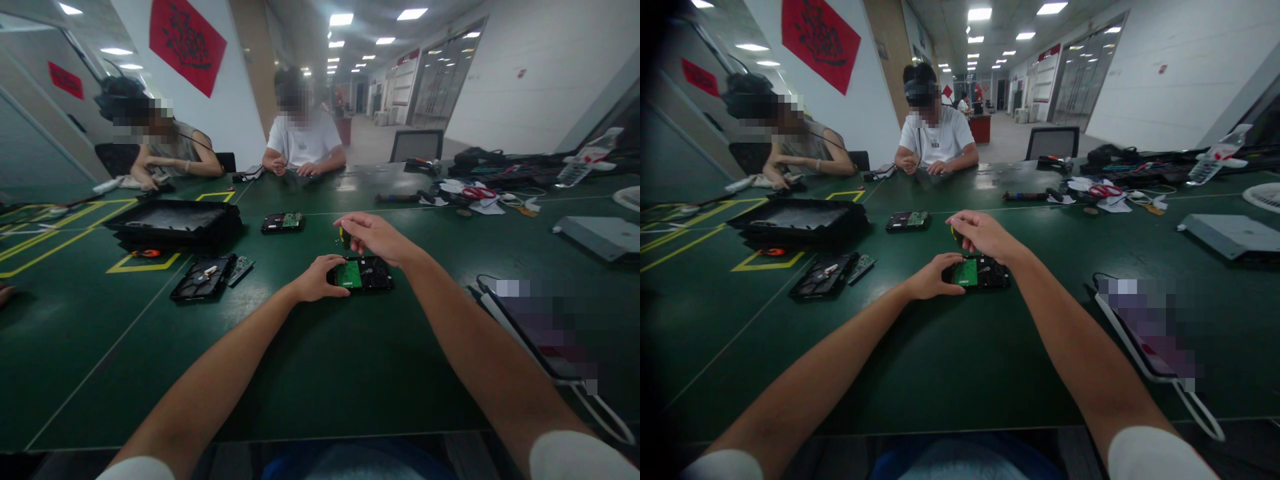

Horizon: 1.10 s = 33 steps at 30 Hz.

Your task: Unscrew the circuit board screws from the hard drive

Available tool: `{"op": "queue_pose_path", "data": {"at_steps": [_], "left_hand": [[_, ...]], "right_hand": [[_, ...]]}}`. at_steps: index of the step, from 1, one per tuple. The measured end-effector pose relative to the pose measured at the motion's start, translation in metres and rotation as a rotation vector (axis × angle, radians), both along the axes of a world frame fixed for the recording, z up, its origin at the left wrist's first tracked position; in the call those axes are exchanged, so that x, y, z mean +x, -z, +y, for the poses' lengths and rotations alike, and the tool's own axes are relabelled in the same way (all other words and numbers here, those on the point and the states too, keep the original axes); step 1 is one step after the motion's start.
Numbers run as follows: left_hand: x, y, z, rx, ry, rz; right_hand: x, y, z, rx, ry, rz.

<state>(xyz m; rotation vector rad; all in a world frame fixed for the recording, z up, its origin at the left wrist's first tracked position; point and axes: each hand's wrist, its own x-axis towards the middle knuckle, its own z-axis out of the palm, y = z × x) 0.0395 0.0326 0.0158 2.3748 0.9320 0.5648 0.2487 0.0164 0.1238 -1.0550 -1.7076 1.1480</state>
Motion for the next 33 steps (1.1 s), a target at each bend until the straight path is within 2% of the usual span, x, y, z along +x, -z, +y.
{"op": "queue_pose_path", "data": {"at_steps": [4,9,16,22,29,33], "left_hand": [[0.0002,-0.0008,0.0000,-0.009,0.001,0.005],[0.0004,0.0017,0.0020,-0.003,0.003,0.002],[0.0003,0.0022,0.0022,-0.006,-0.003,0.005],[0.0008,0.0020,0.0012,-0.008,-0.012,0.009],[-0.0001,0.0007,0.0001,0.009,0.001,0.000],[0.0002,0.0001,-0.0002,0.015,0.001,0.001]], "right_hand": [[0.0016,0.0017,0.0016,0.020,0.080,-0.054],[0.0001,-0.0011,-0.0002,-0.033,0.126,-0.062],[-0.0025,-0.0049,-0.0035,-0.094,-0.014,0.021],[-0.0047,-0.0062,-0.0055,-0.140,-0.070,0.087],[0.0014,-0.0016,-0.0009,-0.017,0.006,-0.064],[0.0007,-0.0013,-0.0006,-0.027,0.085,-0.093]]}}
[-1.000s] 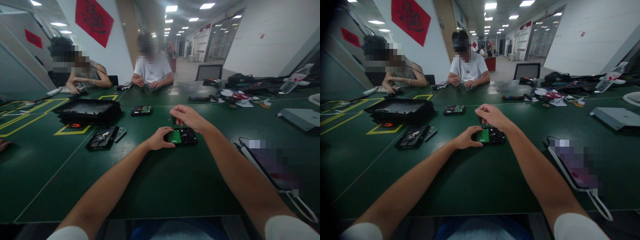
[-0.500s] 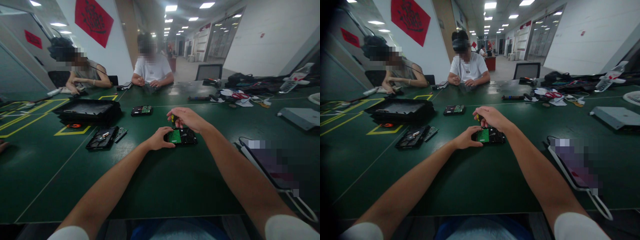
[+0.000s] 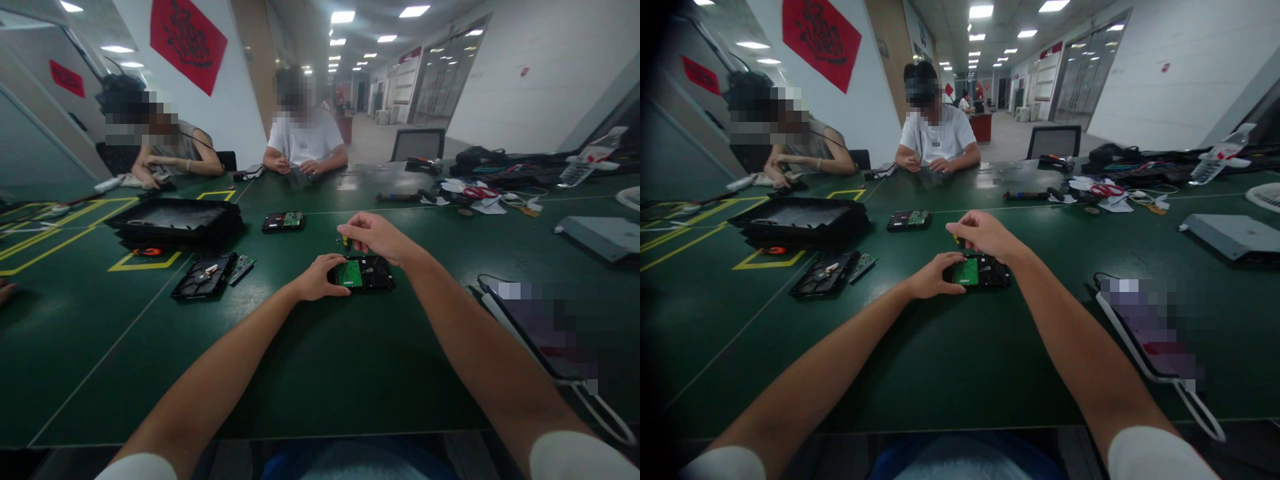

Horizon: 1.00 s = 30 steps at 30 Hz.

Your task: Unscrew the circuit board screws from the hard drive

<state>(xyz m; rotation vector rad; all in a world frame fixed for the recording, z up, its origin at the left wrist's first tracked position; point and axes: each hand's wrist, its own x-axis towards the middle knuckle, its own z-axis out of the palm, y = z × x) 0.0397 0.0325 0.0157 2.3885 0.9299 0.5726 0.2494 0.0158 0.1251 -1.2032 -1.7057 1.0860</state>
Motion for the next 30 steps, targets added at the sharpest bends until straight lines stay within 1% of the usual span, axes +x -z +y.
{"op": "queue_pose_path", "data": {"at_steps": [3,9,16,18,21,23,26,30], "left_hand": [[0.0003,0.0008,0.0008,0.009,0.009,-0.006],[-0.0001,0.0032,0.0027,0.003,0.009,-0.004],[-0.0001,0.0047,0.0039,-0.004,0.002,-0.002],[-0.0003,0.0047,0.0041,-0.005,0.006,0.002],[-0.0004,0.0039,0.0042,-0.015,0.006,0.008],[-0.0004,0.0031,0.0041,-0.017,0.006,0.014],[-0.0004,0.0020,0.0033,-0.015,0.004,0.015],[-0.0001,0.0003,0.0016,-0.022,0.005,0.007]], "right_hand": [[-0.0009,-0.0012,-0.0010,-0.016,0.008,0.008],[-0.0010,-0.0022,-0.0018,-0.036,-0.114,0.060],[-0.0026,-0.0031,-0.0014,-0.126,-0.125,0.170],[-0.0020,-0.0038,-0.0019,-0.107,-0.134,0.160],[-0.0003,-0.0027,-0.0016,-0.040,-0.144,0.086],[0.0009,-0.0009,-0.0005,-0.002,-0.139,0.047],[0.0020,0.0012,0.0009,0.027,-0.093,0.010],[0.0018,0.0010,0.0013,0.005,-0.025,-0.016]]}}
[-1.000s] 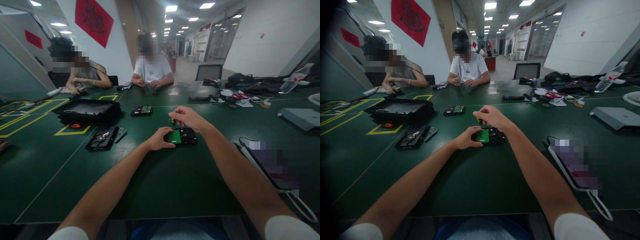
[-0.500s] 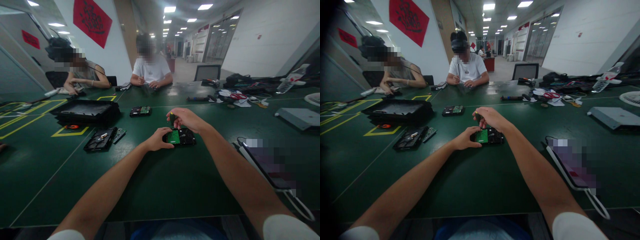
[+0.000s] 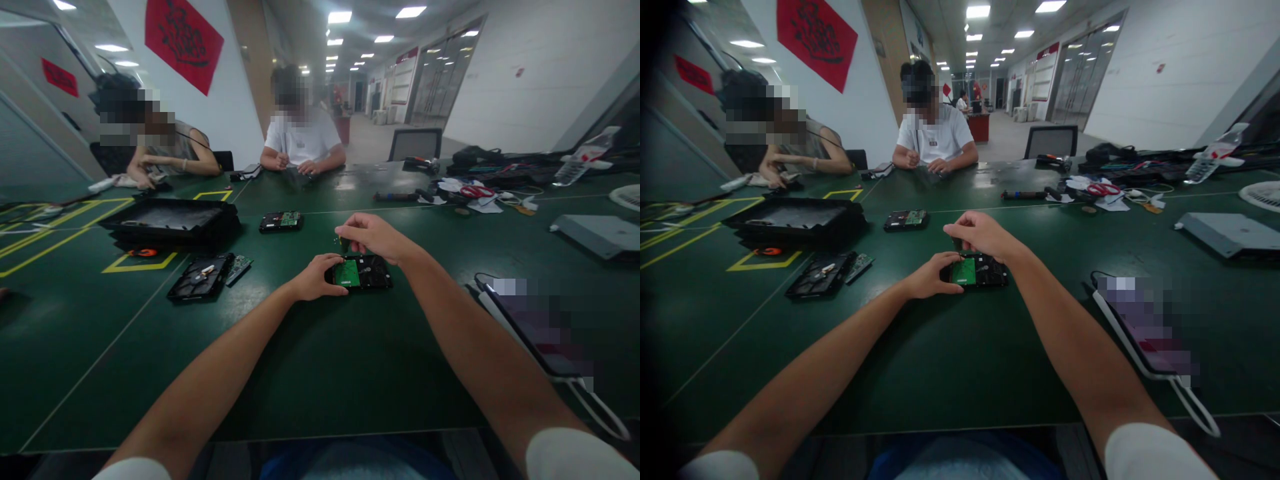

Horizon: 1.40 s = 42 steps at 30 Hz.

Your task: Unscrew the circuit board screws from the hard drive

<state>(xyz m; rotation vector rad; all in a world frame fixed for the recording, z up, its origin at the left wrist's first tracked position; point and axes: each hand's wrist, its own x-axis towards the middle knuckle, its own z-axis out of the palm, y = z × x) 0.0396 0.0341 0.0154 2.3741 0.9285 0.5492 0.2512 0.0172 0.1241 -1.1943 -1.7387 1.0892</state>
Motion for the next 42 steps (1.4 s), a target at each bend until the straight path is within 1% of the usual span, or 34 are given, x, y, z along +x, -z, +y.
{"op": "queue_pose_path", "data": {"at_steps": [3,8,15,17,23,30,35,42], "left_hand": [[0.0006,-0.0009,-0.0006,0.007,0.005,-0.004],[0.0007,-0.0011,-0.0008,0.011,0.004,-0.005],[0.0001,-0.0014,-0.0013,0.003,0.006,0.002],[0.0001,-0.0014,-0.0011,0.003,0.005,0.000],[0.0004,-0.0018,-0.0007,-0.003,0.000,-0.004],[-0.0002,-0.0006,-0.0013,0.010,0.005,-0.015],[0.0004,-0.0003,-0.0010,0.003,0.003,-0.021],[0.0004,-0.0012,-0.0013,-0.009,-0.008,-0.012]], "right_hand": [[-0.0008,-0.0009,0.0000,-0.012,0.020,0.034],[-0.0015,-0.0010,0.0001,-0.008,-0.022,0.097],[-0.0017,0.0006,0.0025,-0.099,-0.043,0.206],[-0.0010,0.0000,0.0026,-0.094,-0.043,0.196],[0.0007,-0.0017,-0.0003,-0.017,0.007,0.040],[0.0002,-0.0017,-0.0021,-0.017,0.088,-0.038],[0.0008,-0.0002,0.0000,-0.003,0.093,-0.027],[-0.0004,-0.0004,-0.0023,0.035,0.030,0.080]]}}
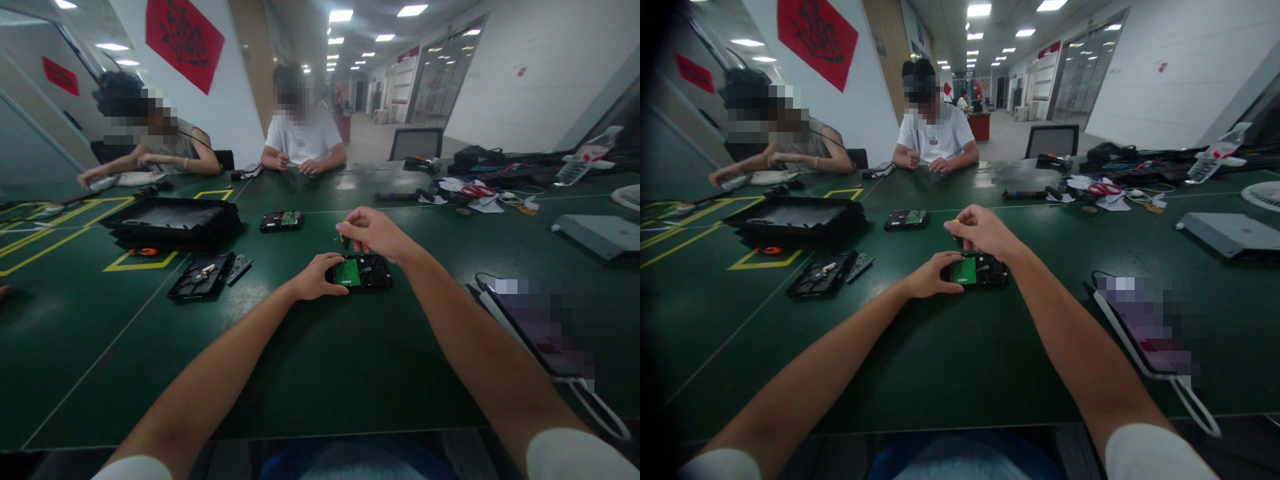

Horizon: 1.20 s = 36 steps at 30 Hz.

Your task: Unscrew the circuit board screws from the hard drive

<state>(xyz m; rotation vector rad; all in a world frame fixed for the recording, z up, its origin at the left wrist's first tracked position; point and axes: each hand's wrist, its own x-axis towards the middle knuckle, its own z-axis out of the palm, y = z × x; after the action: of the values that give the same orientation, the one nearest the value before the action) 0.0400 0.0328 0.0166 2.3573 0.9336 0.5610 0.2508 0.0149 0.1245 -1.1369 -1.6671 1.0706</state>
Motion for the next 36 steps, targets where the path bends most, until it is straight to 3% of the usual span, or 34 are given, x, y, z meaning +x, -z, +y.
{"op": "queue_pose_path", "data": {"at_steps": [8,19,28,36], "left_hand": [[0.000,0.001,0.000,0.020,0.006,0.000],[0.000,0.001,0.000,0.015,0.009,0.003],[-0.001,0.004,0.003,0.020,0.011,0.012],[-0.001,0.004,0.002,0.024,0.014,0.009]], "right_hand": [[-0.001,-0.002,-0.001,-0.013,-0.125,0.029],[0.001,0.002,0.004,0.010,-0.056,0.042],[0.004,-0.004,-0.002,0.027,-0.140,-0.022],[0.004,-0.008,-0.003,0.044,-0.106,-0.068]]}}
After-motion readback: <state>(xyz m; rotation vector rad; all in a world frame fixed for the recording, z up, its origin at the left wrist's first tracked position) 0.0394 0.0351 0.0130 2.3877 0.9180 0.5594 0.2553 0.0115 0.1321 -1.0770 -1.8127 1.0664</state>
